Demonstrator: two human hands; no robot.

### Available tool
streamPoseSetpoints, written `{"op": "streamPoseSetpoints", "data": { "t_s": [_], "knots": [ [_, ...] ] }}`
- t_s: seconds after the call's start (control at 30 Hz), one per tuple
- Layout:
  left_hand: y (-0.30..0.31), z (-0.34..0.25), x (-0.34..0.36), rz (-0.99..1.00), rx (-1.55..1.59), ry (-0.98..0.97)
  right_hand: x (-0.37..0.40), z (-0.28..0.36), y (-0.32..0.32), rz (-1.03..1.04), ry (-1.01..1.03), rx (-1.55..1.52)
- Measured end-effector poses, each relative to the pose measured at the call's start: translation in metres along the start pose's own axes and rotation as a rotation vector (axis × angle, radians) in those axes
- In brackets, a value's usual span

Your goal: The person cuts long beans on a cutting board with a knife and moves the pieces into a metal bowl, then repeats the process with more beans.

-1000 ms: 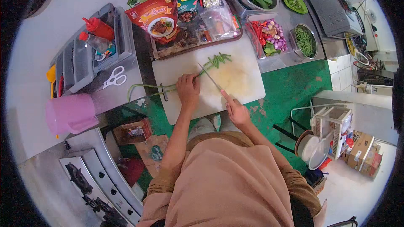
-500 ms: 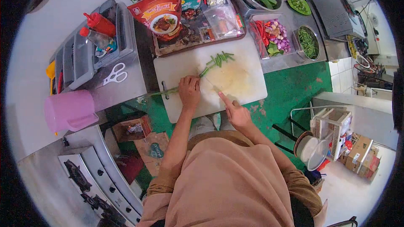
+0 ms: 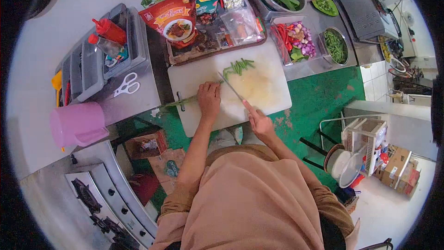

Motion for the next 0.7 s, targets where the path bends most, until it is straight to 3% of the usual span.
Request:
{"op": "streamPoseSetpoints", "data": {
  "t_s": [0.17,0.33,0.7],
  "knots": [
    [-0.010,0.000,-0.011,0.046,-0.003,0.044,-0.001,0.003,0.016,-0.090,-0.010,-0.058],
    [0.002,-0.017,-0.010,-0.040,0.096,0.121,-0.001,0.004,0.012,0.051,-0.024,0.039],
    [0.011,0.002,0.009,-0.002,0.050,0.055,-0.001,0.008,0.019,0.075,0.019,0.040]
  ]
}}
Point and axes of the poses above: each hand's wrist, its own x-axis away from the middle knuckle, its own y-axis out of the back of the hand, z = x × y, the point moved 3 cm from there along -x, towards the middle knuckle, and after that the axes turned 15 degrees about x, right-handed, at the moved point
